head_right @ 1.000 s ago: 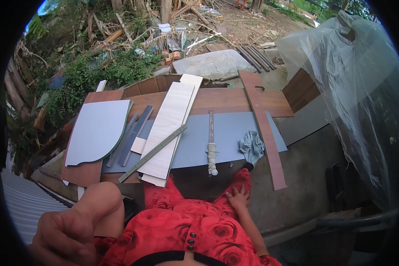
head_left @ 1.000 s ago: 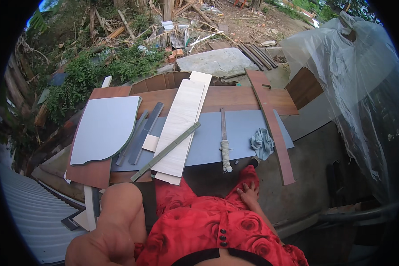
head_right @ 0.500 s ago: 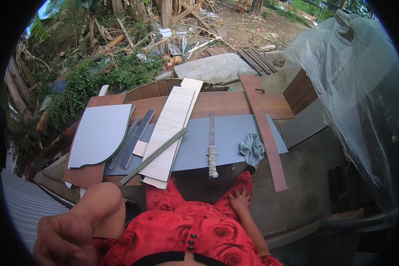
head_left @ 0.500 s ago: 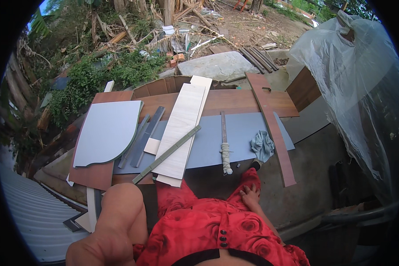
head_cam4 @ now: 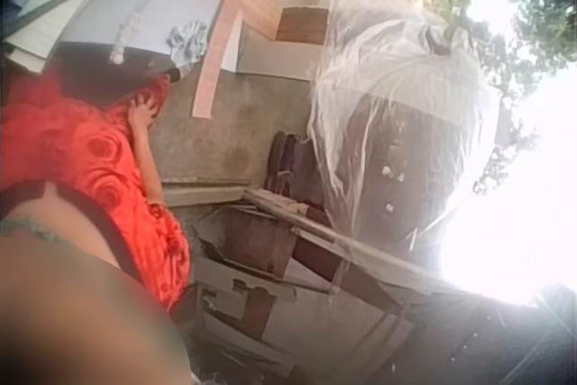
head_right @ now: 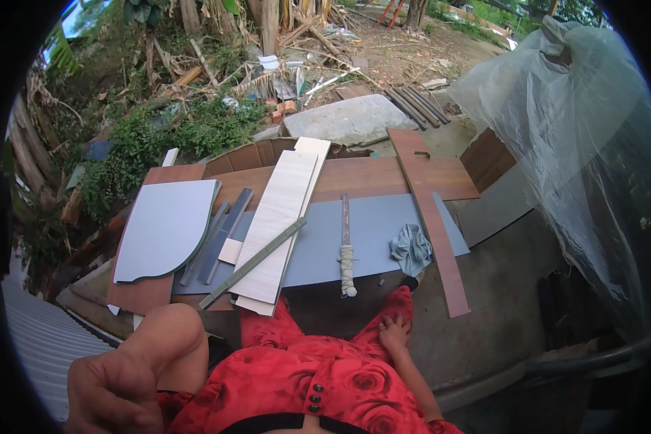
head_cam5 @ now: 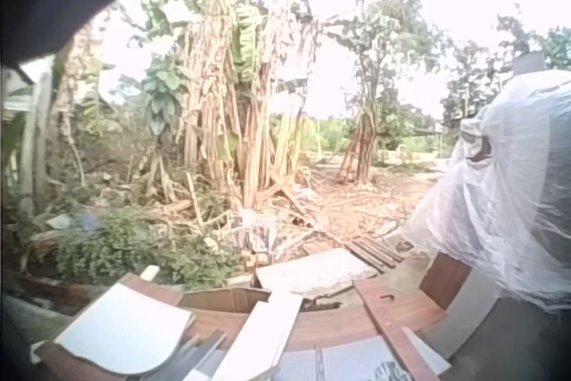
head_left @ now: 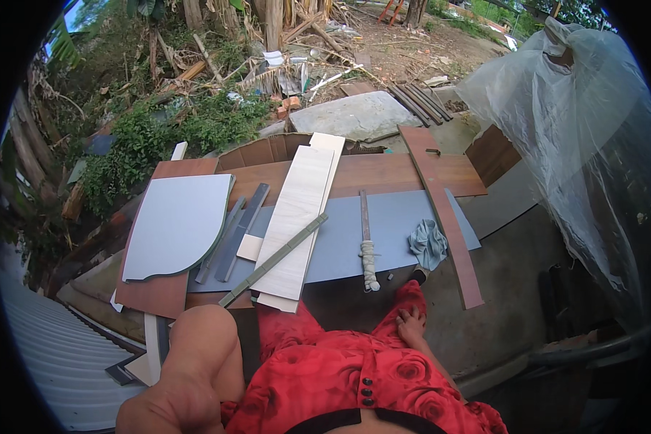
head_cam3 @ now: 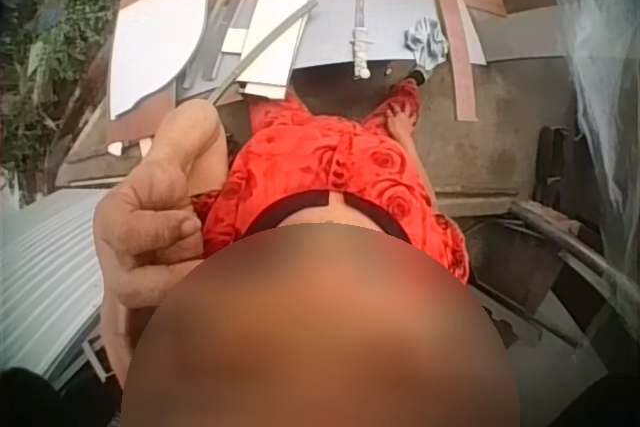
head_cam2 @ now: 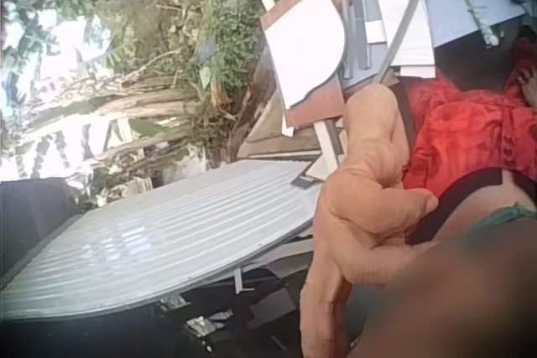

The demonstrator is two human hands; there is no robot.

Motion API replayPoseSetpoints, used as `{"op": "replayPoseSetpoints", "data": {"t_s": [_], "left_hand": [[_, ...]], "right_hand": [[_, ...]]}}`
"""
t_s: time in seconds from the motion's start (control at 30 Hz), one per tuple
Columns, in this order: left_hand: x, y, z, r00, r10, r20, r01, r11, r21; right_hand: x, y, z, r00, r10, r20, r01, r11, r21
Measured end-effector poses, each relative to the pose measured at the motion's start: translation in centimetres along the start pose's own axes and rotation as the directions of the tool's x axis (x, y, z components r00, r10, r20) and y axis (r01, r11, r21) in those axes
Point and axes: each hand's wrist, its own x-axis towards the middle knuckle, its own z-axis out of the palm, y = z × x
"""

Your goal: The recorder is using a metal scoring tool and a straight edge to cut or score a white laminate sheet on a wooden workbench.

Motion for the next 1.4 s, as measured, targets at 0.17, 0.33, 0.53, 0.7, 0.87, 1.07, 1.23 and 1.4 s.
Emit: {"op": "replayPoseSetpoints", "data": {"t_s": [0.17, 0.33, 0.53, 0.7, 0.87, 1.07, 1.23, 1.4], "left_hand": [[-0.7, -2.8, -0.4, 0.958, 0.274, -0.079, -0.282, 0.954, -0.105], [-3.4, -4.8, 1.3, 0.889, 0.056, -0.454, -0.044, 0.998, 0.039], [-13.1, -16.9, 4.5, 0.521, -0.744, -0.419, 0.813, 0.582, -0.021], [-27.6, -23.6, 7.3, 0.233, -0.962, -0.142, 0.892, 0.154, 0.424], [-29.6, -22.6, 10.9, 0.130, -0.985, -0.112, 0.646, -0.002, 0.764], [-31.1, -22.2, 12.2, 0.337, -0.941, 0.025, 0.582, 0.229, 0.780], [-30.8, -21.4, 11.4, 0.388, -0.917, 0.094, 0.532, 0.306, 0.789], [-31.5, -20.7, 11.0, 0.408, -0.912, 0.049, 0.563, 0.294, 0.772]], "right_hand": [[-0.4, -0.4, -0.3, 0.999, 0.015, -0.030, -0.014, 1.000, 0.008], [-0.7, -1.1, -0.6, 0.999, -0.001, -0.041, 0.002, 0.999, 0.039], [-0.2, -0.6, -1.4, 0.993, -0.085, -0.086, 0.090, 0.995, 0.049], [-1.1, -5.7, -5.5, 0.948, -0.289, -0.132, 0.310, 0.750, 0.585], [-1.3, -11.5, -8.1, 0.818, -0.399, -0.415, 0.573, 0.634, 0.520], [1.1, -14.2, -8.0, 0.835, -0.461, -0.300, 0.540, 0.789, 0.292], [2.9, -14.2, -7.1, 0.874, -0.439, -0.209, 0.482, 0.724, 0.493], [3.7, -15.3, -6.6, 0.900, -0.408, -0.153, 0.416, 0.698, 0.583]]}}
